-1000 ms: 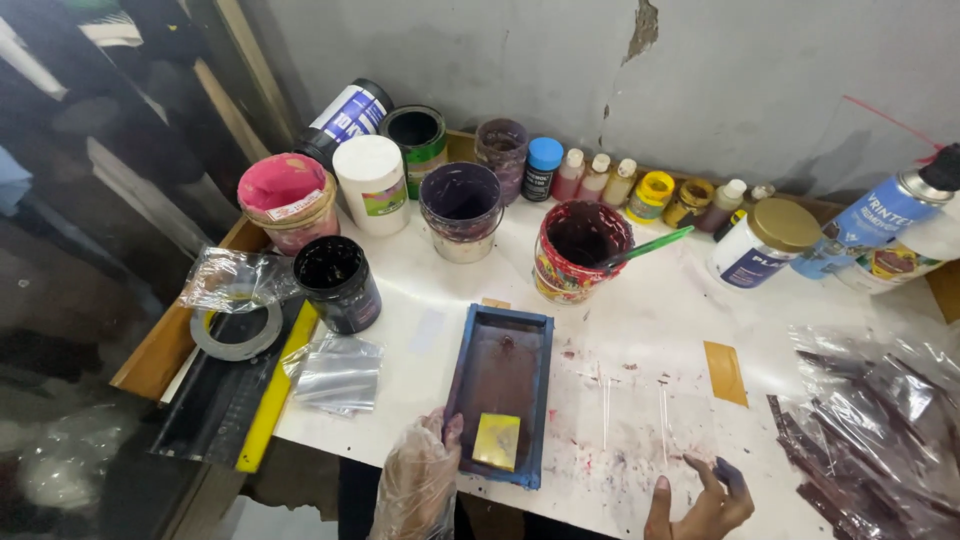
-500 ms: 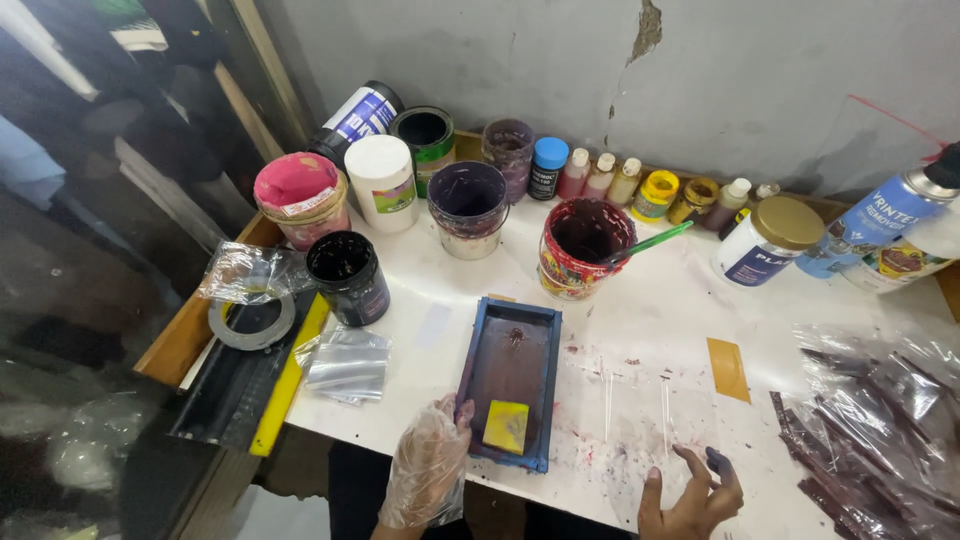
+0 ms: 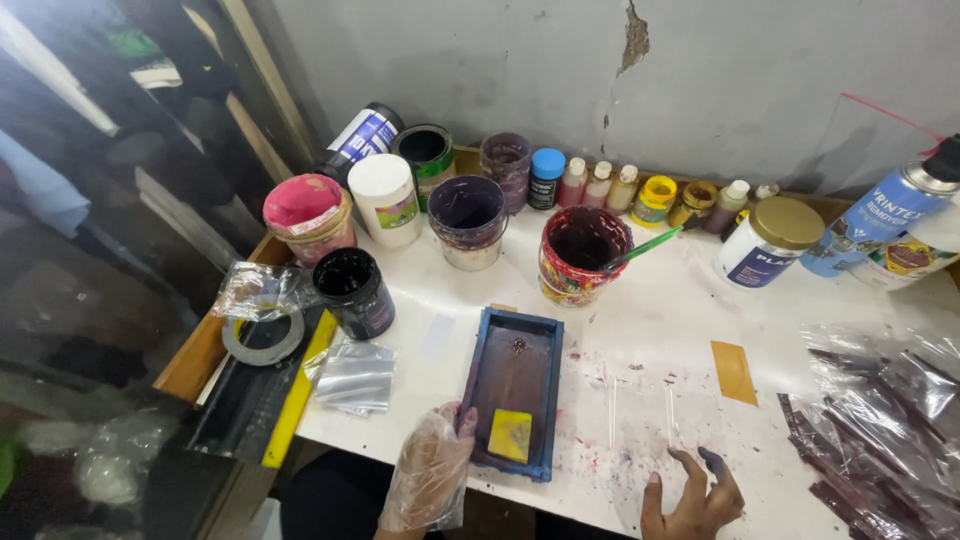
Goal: Applying ink to a screen printing frame using a small sponge to ensure even coverage.
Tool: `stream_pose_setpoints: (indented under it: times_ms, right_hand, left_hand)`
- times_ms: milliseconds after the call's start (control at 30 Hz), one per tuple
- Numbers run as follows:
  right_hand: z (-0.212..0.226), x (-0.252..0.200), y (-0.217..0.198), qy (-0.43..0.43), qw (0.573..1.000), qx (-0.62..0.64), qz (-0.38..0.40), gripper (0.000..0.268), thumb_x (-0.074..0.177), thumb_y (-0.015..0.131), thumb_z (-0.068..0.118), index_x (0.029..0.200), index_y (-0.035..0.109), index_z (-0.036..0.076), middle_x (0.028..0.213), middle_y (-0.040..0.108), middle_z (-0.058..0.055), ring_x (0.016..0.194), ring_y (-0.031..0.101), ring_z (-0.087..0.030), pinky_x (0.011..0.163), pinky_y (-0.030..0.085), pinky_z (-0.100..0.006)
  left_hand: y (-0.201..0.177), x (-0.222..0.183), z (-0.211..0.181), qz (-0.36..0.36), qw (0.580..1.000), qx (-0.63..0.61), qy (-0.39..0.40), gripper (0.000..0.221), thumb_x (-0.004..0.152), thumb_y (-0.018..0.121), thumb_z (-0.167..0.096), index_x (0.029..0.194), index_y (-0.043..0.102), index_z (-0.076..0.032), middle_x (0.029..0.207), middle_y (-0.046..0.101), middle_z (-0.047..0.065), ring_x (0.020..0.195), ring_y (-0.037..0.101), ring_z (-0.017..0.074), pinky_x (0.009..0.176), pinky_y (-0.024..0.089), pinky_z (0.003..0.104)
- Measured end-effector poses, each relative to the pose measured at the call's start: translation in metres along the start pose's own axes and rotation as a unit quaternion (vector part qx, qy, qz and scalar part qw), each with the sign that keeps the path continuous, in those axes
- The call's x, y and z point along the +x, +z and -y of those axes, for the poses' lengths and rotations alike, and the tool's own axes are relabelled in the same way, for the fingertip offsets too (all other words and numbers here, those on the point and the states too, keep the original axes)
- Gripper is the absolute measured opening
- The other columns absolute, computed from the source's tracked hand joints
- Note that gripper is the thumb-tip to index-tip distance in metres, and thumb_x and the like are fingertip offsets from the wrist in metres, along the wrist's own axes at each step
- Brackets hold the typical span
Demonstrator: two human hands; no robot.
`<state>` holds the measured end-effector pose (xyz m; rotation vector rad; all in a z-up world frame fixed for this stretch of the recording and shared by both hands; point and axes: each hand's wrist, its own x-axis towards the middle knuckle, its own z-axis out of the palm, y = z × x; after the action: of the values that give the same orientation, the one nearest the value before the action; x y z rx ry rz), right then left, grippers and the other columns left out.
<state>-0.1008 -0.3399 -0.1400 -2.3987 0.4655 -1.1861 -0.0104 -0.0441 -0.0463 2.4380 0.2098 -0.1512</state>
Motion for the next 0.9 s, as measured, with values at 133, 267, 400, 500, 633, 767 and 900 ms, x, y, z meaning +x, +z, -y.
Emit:
stream_pose_setpoints:
  times_ms: [133,267,400,500,633,767,900]
  right_hand:
    - [0.001,-0.001,-0.001,0.036,0.999,-0.013,0.027,0.036,0.09,0.064,0.028,0.122,0.071,0.011,0.146,0.053,-0.02,0.131,0.043,-0.042,0.107,0.043,-0.054]
    - [-0.006,-0.003,0.005,0.044,0.998,-0.032,0.04,0.037,0.09,0.064,0.033,0.121,0.072,0.014,0.144,0.056,-0.02,0.131,0.047,-0.044,0.111,0.041,-0.054]
    - [-0.007,0.001,0.002,0.076,0.991,-0.062,0.088,0.037,0.087,0.065,0.035,0.12,0.072,0.02,0.144,0.057,-0.015,0.13,0.049,-0.042,0.113,0.04,-0.054]
    - [-0.002,0.007,-0.003,0.115,0.97,-0.134,0.168,0.039,0.085,0.068,0.035,0.122,0.074,0.024,0.146,0.058,-0.008,0.128,0.056,-0.035,0.107,0.05,-0.048]
    - [-0.023,0.0,0.011,0.1,0.971,-0.138,0.167,0.04,0.083,0.069,0.037,0.122,0.074,0.026,0.144,0.06,-0.008,0.125,0.055,-0.036,0.105,0.051,-0.048]
    - [-0.022,0.002,0.022,0.156,0.95,-0.098,0.252,0.045,0.08,0.064,0.048,0.118,0.077,0.028,0.141,0.062,-0.005,0.134,0.049,-0.035,0.106,0.049,-0.051]
    - [-0.038,-0.007,0.063,0.172,0.876,-0.128,0.432,0.053,0.063,0.076,0.039,0.116,0.08,0.042,0.144,0.06,0.009,0.143,0.046,-0.025,0.121,0.032,-0.05]
  left_hand:
    - [-0.02,0.001,-0.023,0.111,0.987,0.061,-0.101,0.063,0.099,0.037,-0.066,0.142,0.056,-0.024,0.128,0.068,0.004,0.118,0.068,0.0229,0.104,0.057,0.035]
    - [-0.043,0.0,-0.045,0.191,0.963,0.052,-0.181,0.071,0.098,0.032,-0.071,0.153,0.044,-0.029,0.144,0.059,0.002,0.133,0.059,0.0217,0.115,0.051,0.034]
    - [-0.036,0.007,-0.032,0.184,0.968,0.033,-0.166,0.066,0.099,0.037,-0.067,0.15,0.049,-0.028,0.144,0.06,0.001,0.133,0.059,0.0227,0.114,0.05,0.034]
    - [-0.031,0.012,-0.026,0.169,0.974,0.01,-0.151,0.055,0.099,0.04,-0.061,0.14,0.06,-0.029,0.131,0.068,-0.001,0.122,0.066,0.0208,0.108,0.053,0.033]
    - [-0.031,0.024,-0.029,0.196,0.964,0.033,-0.175,0.051,0.099,0.041,-0.062,0.136,0.06,-0.033,0.131,0.068,-0.004,0.121,0.066,0.0193,0.108,0.053,0.031]
    - [-0.036,0.034,-0.034,0.241,0.95,0.05,-0.194,0.053,0.1,0.039,-0.063,0.142,0.053,-0.035,0.137,0.065,-0.007,0.126,0.065,0.0169,0.112,0.052,0.029]
    - [-0.03,0.035,-0.023,0.221,0.957,0.048,-0.184,0.051,0.098,0.044,-0.063,0.137,0.059,-0.033,0.13,0.07,-0.007,0.119,0.069,0.0167,0.104,0.057,0.028]
